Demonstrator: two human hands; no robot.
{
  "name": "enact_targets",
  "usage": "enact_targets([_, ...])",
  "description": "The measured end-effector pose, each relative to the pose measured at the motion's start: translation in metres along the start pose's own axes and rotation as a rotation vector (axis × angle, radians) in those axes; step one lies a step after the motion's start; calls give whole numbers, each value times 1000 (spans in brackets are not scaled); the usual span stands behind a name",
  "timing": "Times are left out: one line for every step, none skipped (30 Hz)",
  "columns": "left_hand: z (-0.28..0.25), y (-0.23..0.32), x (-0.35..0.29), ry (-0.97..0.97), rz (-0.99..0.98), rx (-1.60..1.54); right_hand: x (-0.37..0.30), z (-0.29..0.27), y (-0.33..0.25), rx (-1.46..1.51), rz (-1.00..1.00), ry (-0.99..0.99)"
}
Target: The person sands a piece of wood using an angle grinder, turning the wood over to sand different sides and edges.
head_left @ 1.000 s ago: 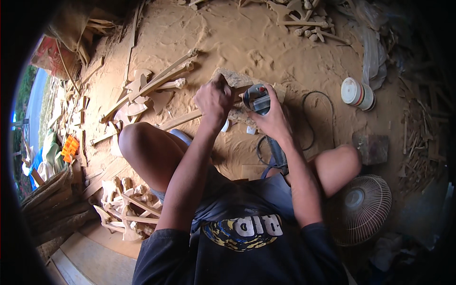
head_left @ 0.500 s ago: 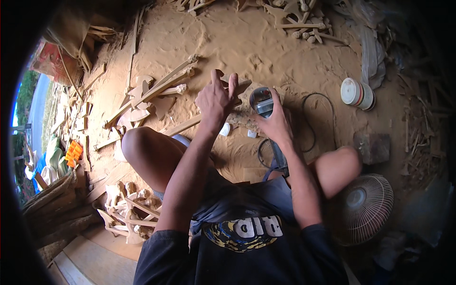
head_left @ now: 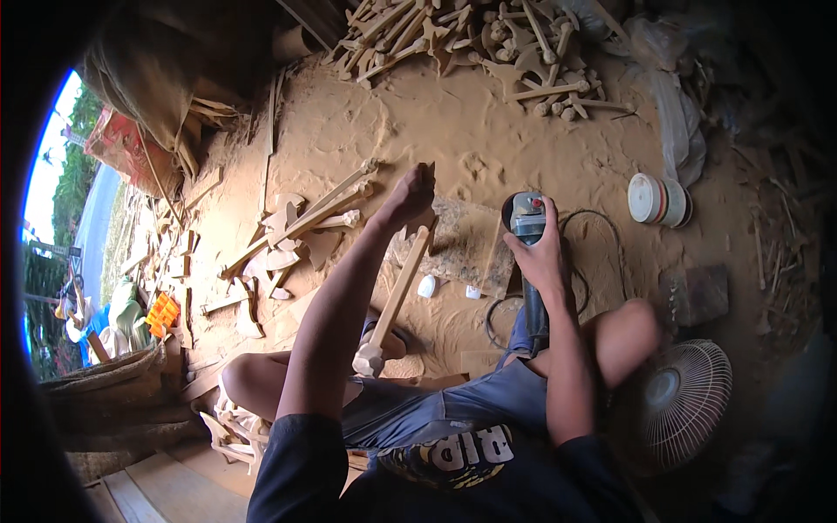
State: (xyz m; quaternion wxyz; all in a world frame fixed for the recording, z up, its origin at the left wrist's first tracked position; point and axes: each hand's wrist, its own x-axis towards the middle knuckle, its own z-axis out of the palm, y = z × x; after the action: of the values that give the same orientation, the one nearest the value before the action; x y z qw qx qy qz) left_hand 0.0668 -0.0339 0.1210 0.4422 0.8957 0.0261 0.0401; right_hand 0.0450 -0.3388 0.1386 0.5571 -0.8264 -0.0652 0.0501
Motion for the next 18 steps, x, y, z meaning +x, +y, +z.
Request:
enact_targets([-2,-13,-6,47,-43,-61,-1,10,1,43,-55,2])
enact_targets([-7,-25,-12,97,-86,-119,-3,20,1,90,-111,2])
enact_targets([11,-12,-16,92,-221,-289,-5,17,4,64,-63,-39])
enact_targets([16,-17,-26,200,-194,-158,-8,23,2,68,-59,-40])
enact_targets([19,-23,-36,323,-155,-139,-10,32,1,88,-114,-64])
enact_targets([34,-7,-45,342,-163,-247,-10,33,15,80,-150,-66])
enact_targets([45,13,-54,366,-167,-348,-9,39,31,59,-156,-31])
enact_targets([41,31,-69,367,-118,-376,-11,48,32,61,-147,-30])
enact_targets([37,42,-84,375,-112,-391,-14,57,28,86,-161,-82])
enact_targets([35,47,-94,381,-108,-409,-17,65,24,109,-173,-133])
enact_targets([37,31,-99,442,-45,-326,-20,72,20,144,-145,-180])
enact_targets([32,26,-105,447,-48,-325,-23,80,17,143,-146,-186])
enact_targets([28,20,-111,441,-19,-316,-26,86,14,118,-96,-248])
enact_targets([27,16,-117,435,10,-308,-30,90,12,92,-83,-274])
enact_targets([25,18,-118,441,-12,-416,-31,92,8,65,-69,-294])
enact_targets([23,20,-120,443,-14,-419,-33,93,4,35,-55,-313])
enact_targets([22,22,-122,374,-102,-495,-34,91,1,-15,10,-362])
enact_targets([17,28,-124,312,-187,-561,-35,93,-3,-52,-1,-372])
